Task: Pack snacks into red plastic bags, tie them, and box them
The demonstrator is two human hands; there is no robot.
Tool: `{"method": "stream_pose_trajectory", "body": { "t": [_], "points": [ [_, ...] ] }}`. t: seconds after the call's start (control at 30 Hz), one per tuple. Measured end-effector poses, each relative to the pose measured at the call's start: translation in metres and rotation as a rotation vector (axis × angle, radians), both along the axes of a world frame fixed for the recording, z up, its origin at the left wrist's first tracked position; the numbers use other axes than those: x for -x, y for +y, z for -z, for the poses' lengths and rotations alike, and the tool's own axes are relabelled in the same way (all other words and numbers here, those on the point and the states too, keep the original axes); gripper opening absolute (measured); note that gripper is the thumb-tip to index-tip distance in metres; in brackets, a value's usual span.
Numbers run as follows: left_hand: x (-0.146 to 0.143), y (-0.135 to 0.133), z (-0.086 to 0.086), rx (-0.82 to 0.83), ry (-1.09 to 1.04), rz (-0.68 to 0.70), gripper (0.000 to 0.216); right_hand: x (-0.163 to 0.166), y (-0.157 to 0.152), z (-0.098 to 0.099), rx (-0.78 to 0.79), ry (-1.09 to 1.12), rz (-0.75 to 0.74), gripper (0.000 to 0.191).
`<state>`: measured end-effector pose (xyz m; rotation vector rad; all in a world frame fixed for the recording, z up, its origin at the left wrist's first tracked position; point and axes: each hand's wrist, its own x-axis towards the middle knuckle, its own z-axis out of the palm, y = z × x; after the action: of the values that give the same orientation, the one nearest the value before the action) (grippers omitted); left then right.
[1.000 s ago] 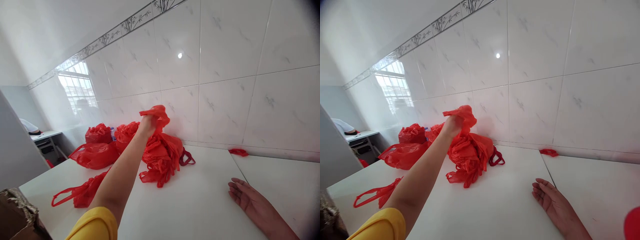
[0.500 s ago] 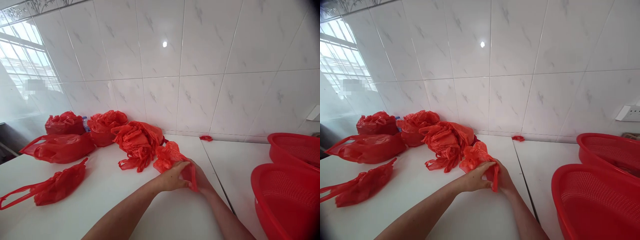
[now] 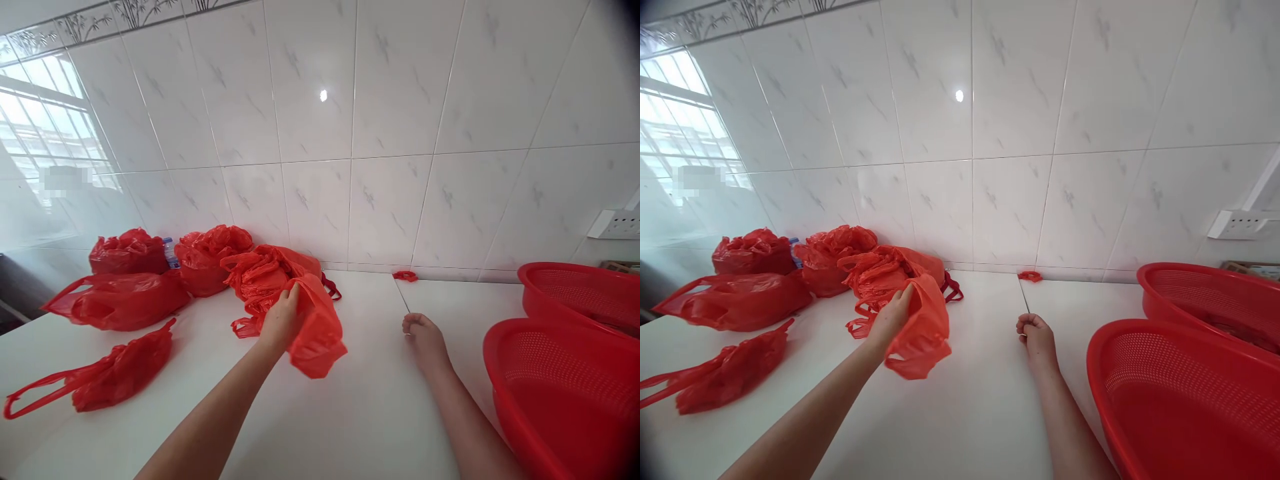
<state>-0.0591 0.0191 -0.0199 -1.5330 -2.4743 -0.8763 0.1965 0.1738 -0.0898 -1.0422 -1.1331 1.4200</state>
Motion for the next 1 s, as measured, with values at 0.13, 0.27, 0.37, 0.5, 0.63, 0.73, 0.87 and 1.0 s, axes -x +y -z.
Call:
{"method": "stream_pose_trajectory", "body": {
  "t": [0.13, 0.27, 0.37, 0.5, 0.63, 0.73, 0.87, 1.0],
  "points": [
    [-0.006, -0.005, 0.000, 0.022, 0.040, 0.084, 0.044, 0.013, -0.022, -0.029, -0.120, -0.110, 0.034, 0.022],
    [-0.014, -0.013, -0.002, -0.003, 0.140, 0.096, 0.022, 0.035, -0.073, -0.077, -0.350, -0.172, -0.049, 0.019],
    [-0.015, -0.030, -0.008, -0.041, 0.374, 0.141, 0.027, 0.040, -0.117, -0.106, -0.499, -0.226, -0.173, 0.022],
    [-0.004, -0.054, -0.014, -0.171, 0.573, 0.089, 0.028, 0.043, -0.172, -0.120, -0.640, -0.273, -0.493, 0.017],
    [0.014, -0.061, -0.014, -0.070, 0.468, -0.022, 0.065, 0.059, -0.204, -0.103, -0.801, -0.426, -0.782, 0.020],
    [0.025, -0.062, -0.013, 0.119, 0.259, -0.023, 0.049, 0.072, -0.200, -0.084, -0.889, -0.694, -0.824, 0.031],
    [0.022, -0.066, -0.017, 0.086, -0.008, 0.026, 0.022, 0.070, -0.161, -0.068, -0.850, -1.142, -0.633, 0.040],
    [-0.003, -0.071, -0.023, -0.059, -0.379, 0.228, 0.009, 0.057, -0.131, -0.065, -0.688, -1.342, -0.421, 0.037]
  ]
}}
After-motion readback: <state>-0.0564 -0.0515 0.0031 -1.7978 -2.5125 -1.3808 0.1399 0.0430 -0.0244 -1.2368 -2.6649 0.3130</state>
